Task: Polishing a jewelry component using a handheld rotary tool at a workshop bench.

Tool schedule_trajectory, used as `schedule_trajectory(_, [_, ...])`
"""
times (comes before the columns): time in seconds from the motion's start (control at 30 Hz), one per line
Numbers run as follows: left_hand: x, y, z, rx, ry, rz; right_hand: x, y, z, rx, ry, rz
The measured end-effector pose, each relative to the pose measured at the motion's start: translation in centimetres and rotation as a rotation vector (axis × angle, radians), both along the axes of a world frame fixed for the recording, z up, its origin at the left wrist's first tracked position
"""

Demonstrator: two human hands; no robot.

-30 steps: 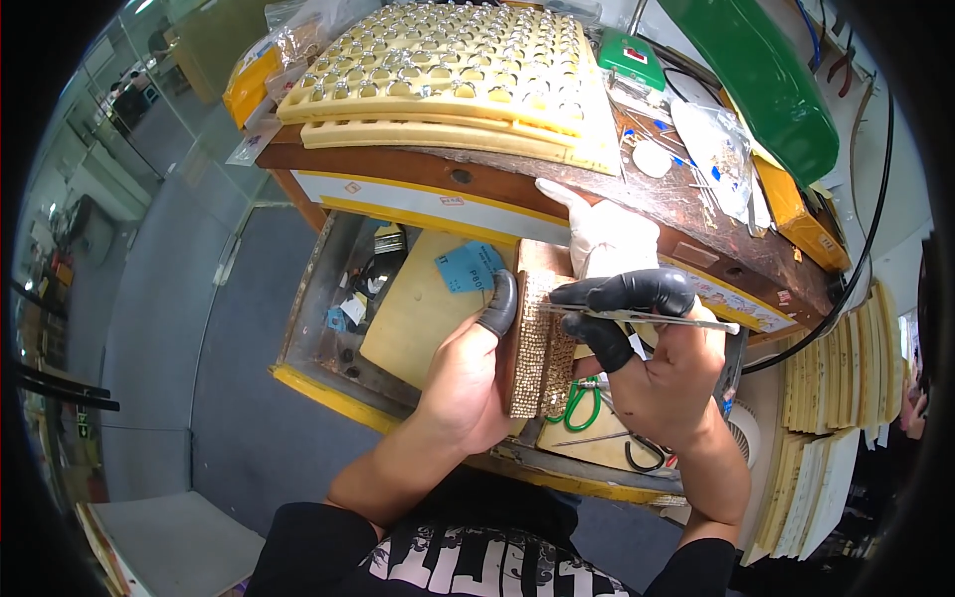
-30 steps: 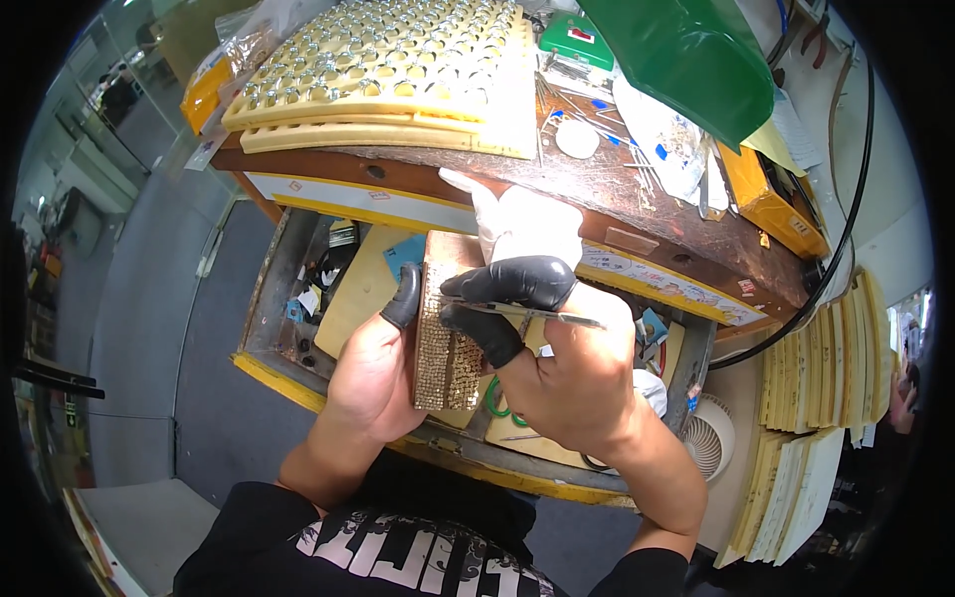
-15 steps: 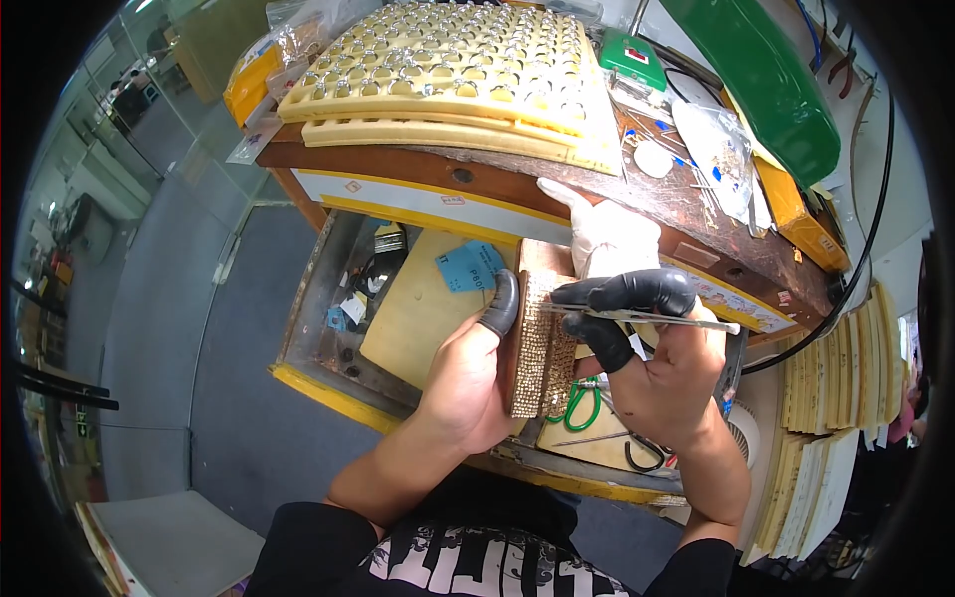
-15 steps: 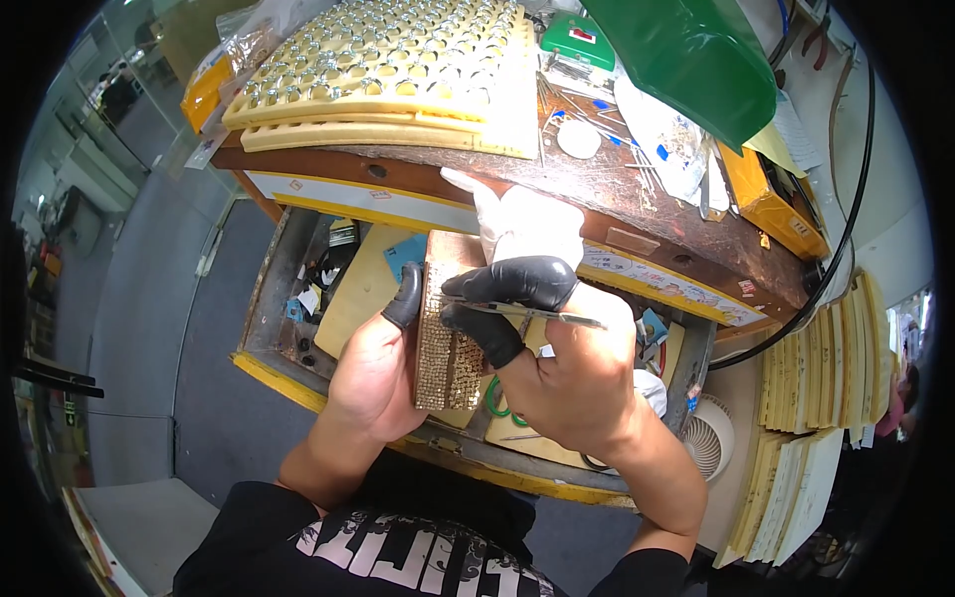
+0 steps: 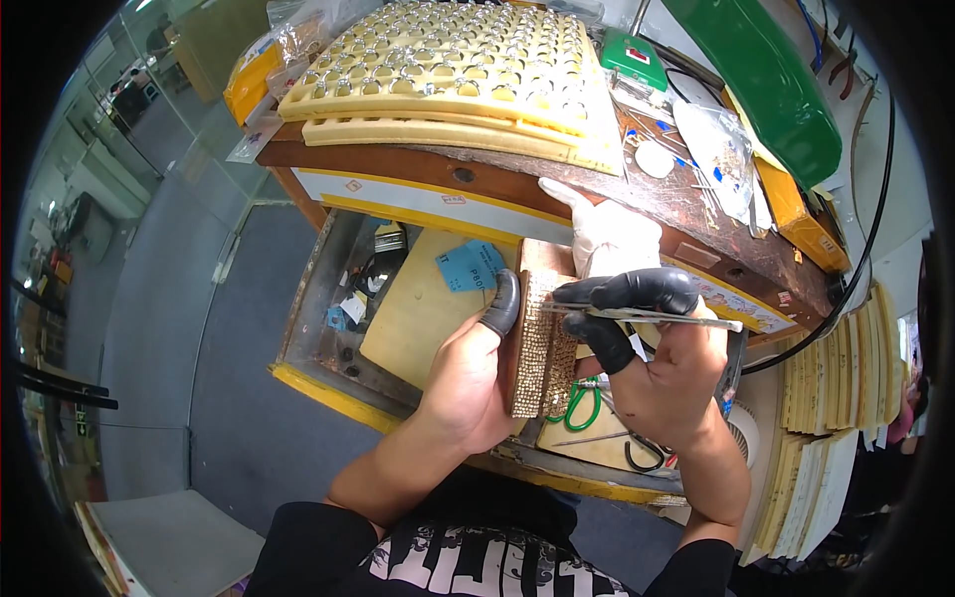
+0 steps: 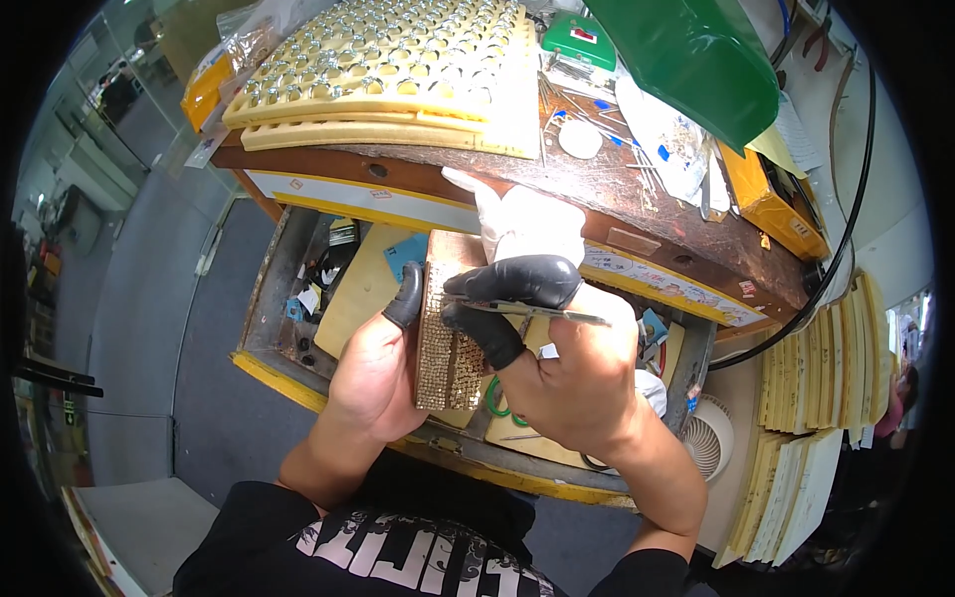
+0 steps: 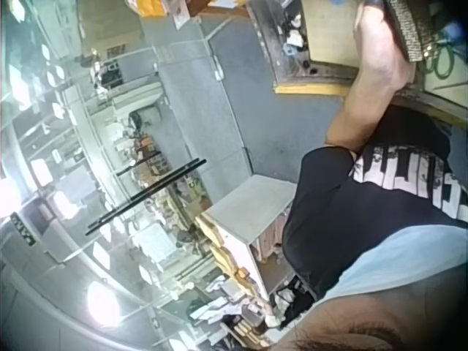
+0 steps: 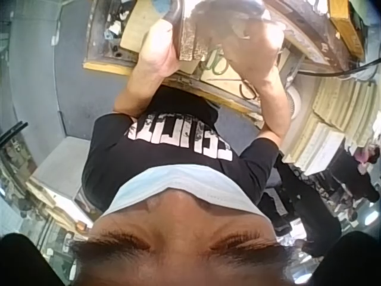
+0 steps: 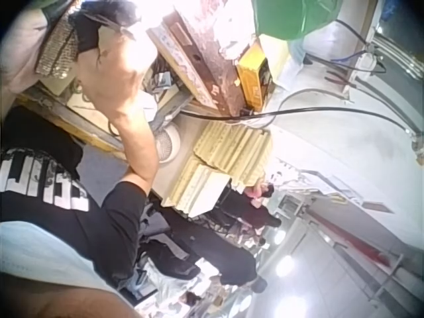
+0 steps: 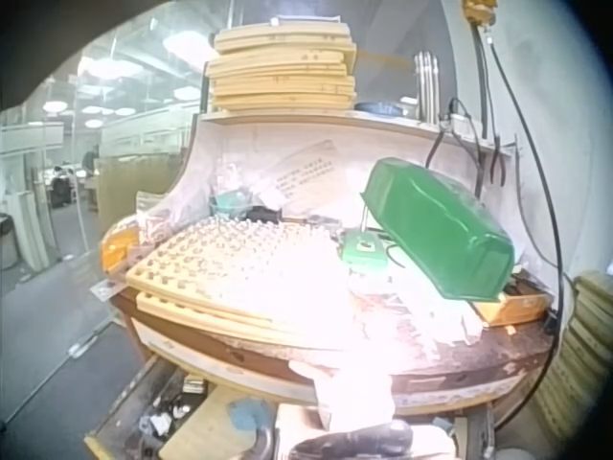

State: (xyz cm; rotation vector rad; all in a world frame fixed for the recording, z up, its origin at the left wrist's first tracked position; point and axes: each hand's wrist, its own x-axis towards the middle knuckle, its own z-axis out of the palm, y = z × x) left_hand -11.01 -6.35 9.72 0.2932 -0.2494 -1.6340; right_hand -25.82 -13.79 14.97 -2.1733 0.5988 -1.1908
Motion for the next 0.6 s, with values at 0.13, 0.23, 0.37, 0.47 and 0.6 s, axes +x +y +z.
schedule_trajectory(0.13, [-0.02,0.02,0.18,-0.009,0.018,-0.003,-0.07,-0.16,0.13,-0.038,0.008,0.014])
schedule_trajectory(0.23, [0.0,0.09,0.43,-0.005,0.01,0.0,-0.09,0.0,0.05,0.006,-0.004,-0.006])
schedule_trajectory(0.37, [0.02,0.05,0.31,-0.003,0.02,-0.008,-0.03,0.0,-0.01,0.03,-0.002,-0.005])
schedule_trajectory(0.47, [0.05,0.08,0.35,-0.006,0.013,-0.005,0.08,0.09,0.11,0.034,-0.005,-0.005])
schedule_trajectory(0.6, [0.0,0.12,0.37,0.001,0.029,-0.008,0.06,-0.05,0.13,0.003,0.003,0.003])
